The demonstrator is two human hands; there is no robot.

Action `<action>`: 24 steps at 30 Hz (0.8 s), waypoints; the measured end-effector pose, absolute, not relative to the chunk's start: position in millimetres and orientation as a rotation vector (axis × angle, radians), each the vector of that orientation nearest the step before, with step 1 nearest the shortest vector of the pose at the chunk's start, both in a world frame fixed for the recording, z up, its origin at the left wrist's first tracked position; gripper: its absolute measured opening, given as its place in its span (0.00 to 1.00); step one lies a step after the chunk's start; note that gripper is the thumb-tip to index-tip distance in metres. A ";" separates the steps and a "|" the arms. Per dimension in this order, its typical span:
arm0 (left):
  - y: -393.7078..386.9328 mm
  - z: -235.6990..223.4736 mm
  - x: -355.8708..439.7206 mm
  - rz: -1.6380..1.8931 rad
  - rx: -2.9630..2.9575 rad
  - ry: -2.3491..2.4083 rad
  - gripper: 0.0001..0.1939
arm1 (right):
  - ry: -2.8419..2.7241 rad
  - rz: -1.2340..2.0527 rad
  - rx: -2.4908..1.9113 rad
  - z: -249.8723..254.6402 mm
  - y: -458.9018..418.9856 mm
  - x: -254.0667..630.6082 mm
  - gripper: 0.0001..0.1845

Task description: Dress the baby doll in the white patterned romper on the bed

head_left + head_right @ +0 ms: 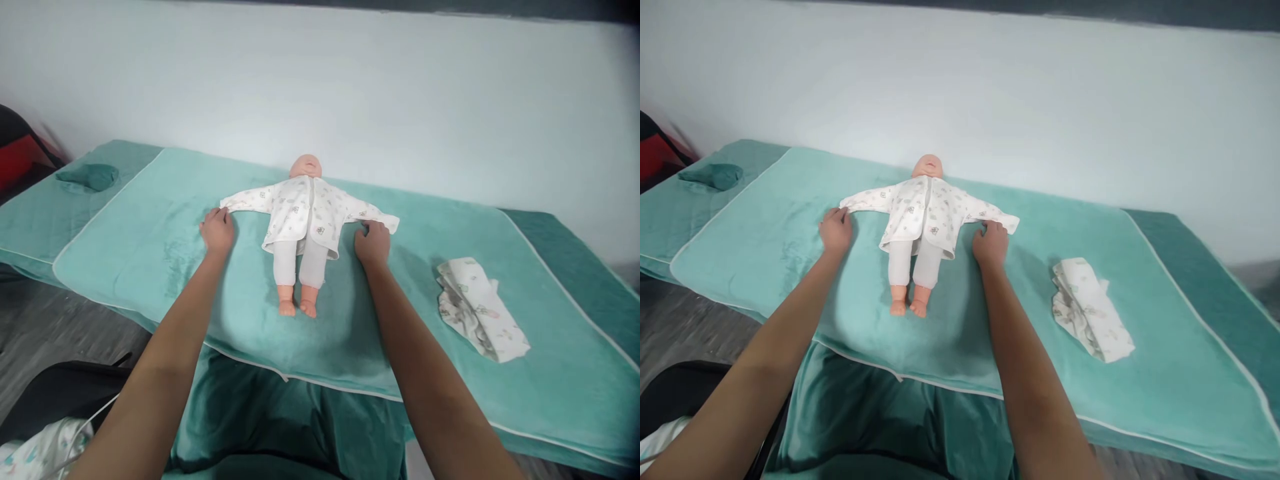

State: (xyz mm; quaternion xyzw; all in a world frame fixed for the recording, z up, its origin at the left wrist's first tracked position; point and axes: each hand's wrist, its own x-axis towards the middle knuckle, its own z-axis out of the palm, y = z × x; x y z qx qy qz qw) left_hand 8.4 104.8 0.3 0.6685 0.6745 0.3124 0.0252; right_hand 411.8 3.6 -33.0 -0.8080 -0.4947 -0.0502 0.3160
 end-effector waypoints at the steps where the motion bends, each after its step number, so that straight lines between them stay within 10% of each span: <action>1: 104.1 0.3 7.4 0.991 2.028 2.102 0.20 | -1.291 -0.150 -2.101 -33.9 3.2 412.9 0.20; 24: 101.7 -3.9 13.6 0.809 2.257 2.052 0.26 | -1.246 -0.072 -2.460 -21.8 -2.1 393.0 0.41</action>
